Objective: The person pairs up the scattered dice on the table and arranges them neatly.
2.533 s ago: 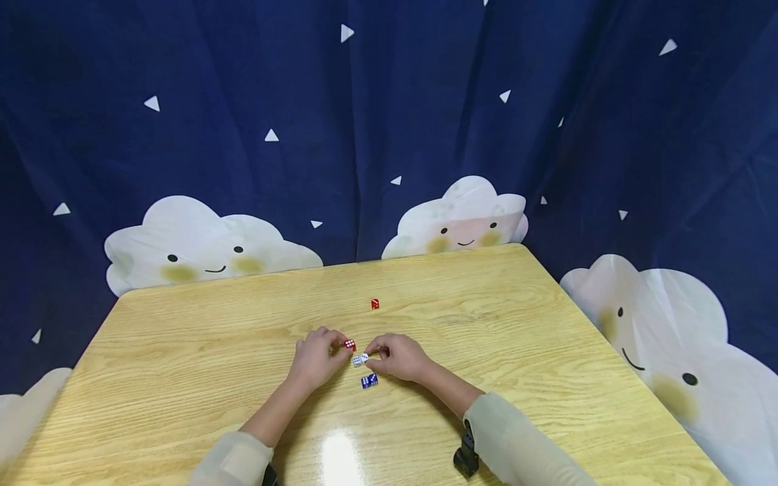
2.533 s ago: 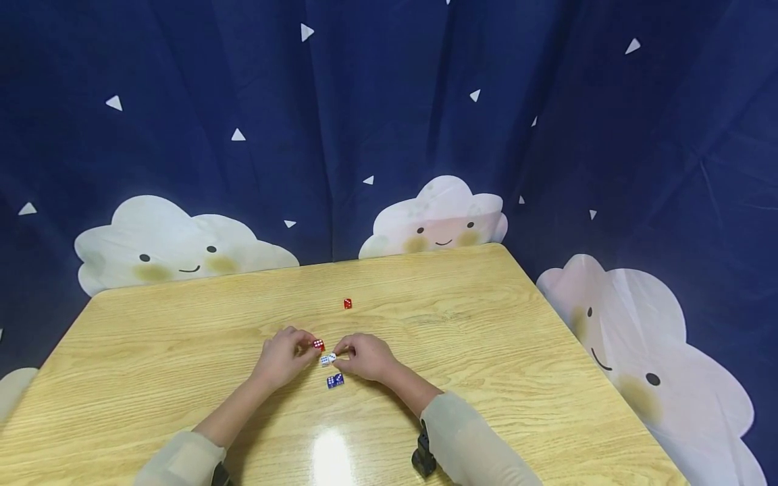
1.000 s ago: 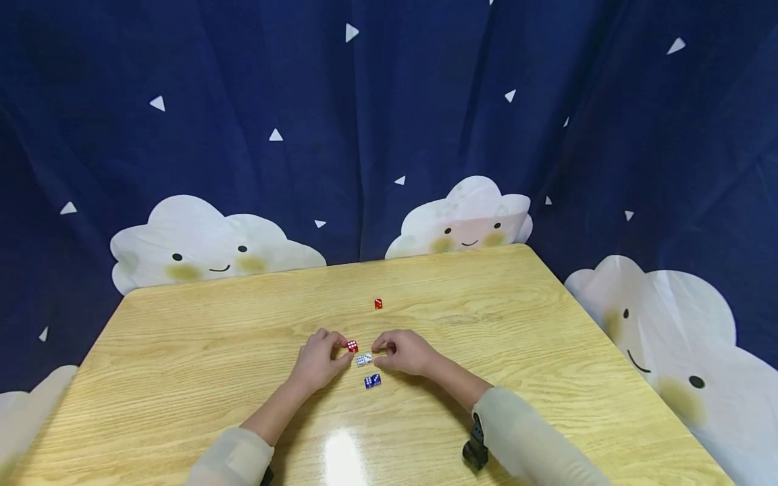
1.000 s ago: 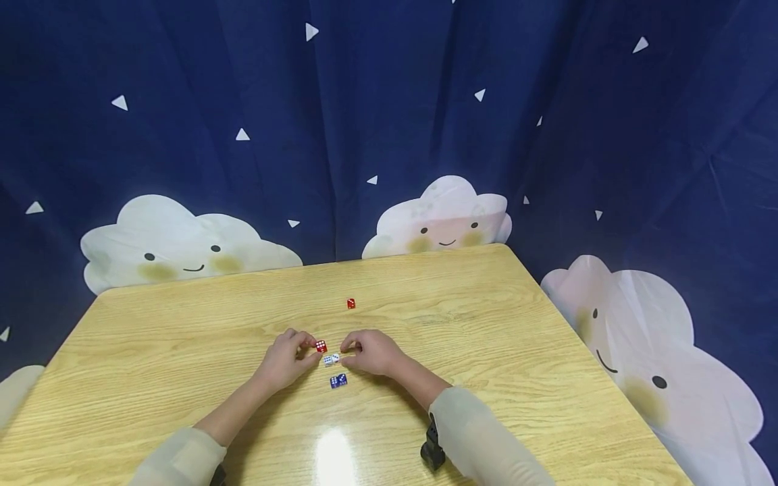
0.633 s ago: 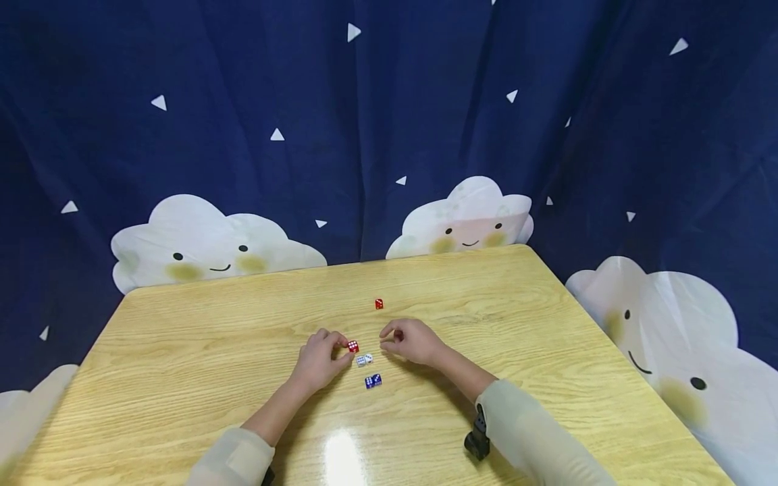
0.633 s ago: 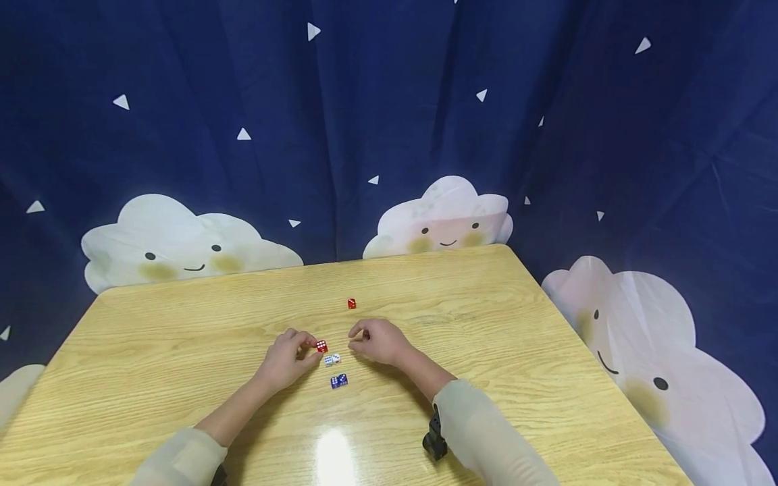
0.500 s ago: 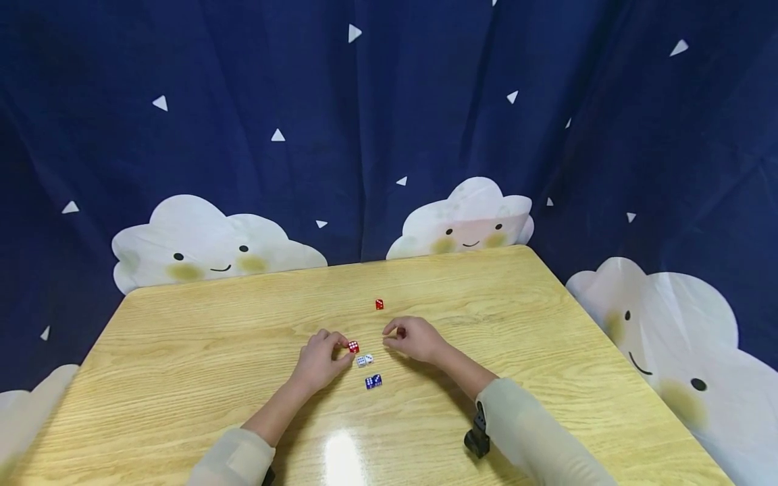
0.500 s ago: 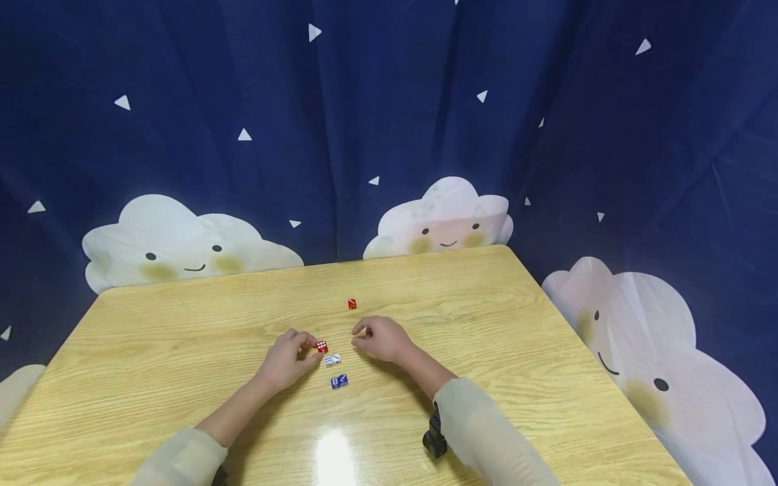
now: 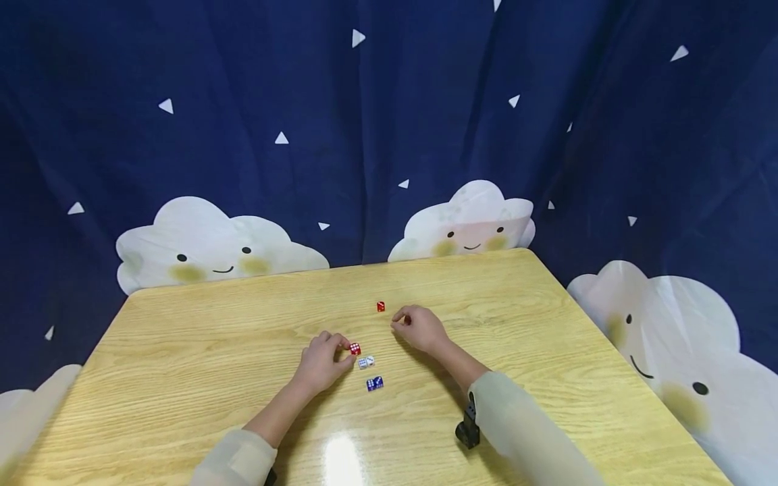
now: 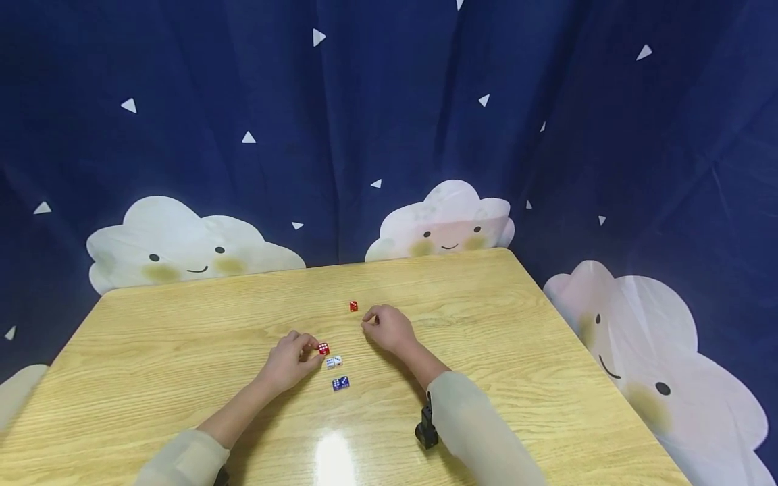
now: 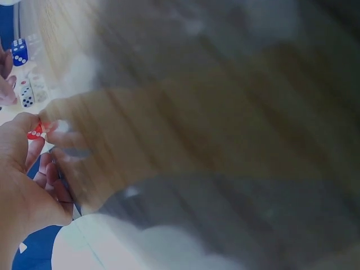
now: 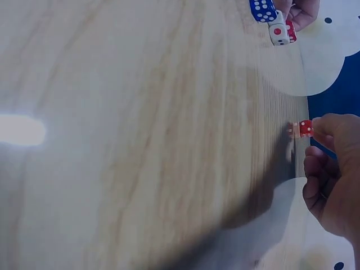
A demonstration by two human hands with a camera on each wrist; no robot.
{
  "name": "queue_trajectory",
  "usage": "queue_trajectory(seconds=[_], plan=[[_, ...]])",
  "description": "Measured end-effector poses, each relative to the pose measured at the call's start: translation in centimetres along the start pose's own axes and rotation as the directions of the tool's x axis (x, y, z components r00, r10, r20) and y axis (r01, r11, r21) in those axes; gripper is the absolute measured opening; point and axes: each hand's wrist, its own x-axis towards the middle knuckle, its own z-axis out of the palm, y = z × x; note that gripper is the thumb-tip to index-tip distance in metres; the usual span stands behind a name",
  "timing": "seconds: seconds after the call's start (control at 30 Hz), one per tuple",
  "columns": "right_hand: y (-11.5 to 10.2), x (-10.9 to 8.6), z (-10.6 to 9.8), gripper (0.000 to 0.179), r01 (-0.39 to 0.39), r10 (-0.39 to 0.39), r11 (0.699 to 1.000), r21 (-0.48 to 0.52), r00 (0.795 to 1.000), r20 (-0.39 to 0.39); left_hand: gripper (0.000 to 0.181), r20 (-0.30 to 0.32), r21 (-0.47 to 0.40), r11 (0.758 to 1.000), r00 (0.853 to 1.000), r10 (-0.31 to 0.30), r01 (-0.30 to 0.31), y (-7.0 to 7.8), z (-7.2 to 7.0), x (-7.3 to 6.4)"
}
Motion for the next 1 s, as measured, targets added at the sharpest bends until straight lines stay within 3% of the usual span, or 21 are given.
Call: queue_trajectory(seconds=[0.33, 0.7, 1.0], plan=[[0.0, 1.4, 0.4, 0.017, -0.068, 0.066, 0.997, -0.027, 0.995, -0.072, 0.022, 0.022, -0.012, 1.0, 1.0, 0.0, 0.001, 0.1, -0.2, 0.0], [-0.7, 2.5, 1.3, 0.025, -0.101, 0.102, 0.995, 0.024, 0.993, -0.062, 0.021, 0.012, -0.005, 1.0, 1.0, -0.002, 0.002, -0.1, -0.3, 0.0], [-1.0, 3.0, 2.0, 0.023, -0.138, 0.142, 0.99, 0.04, 0.981, -0.129, 0.021, 0.006, -0.003, 1.0, 1.0, 0.012, -0.012, 0.0, -0.2, 0.2]])
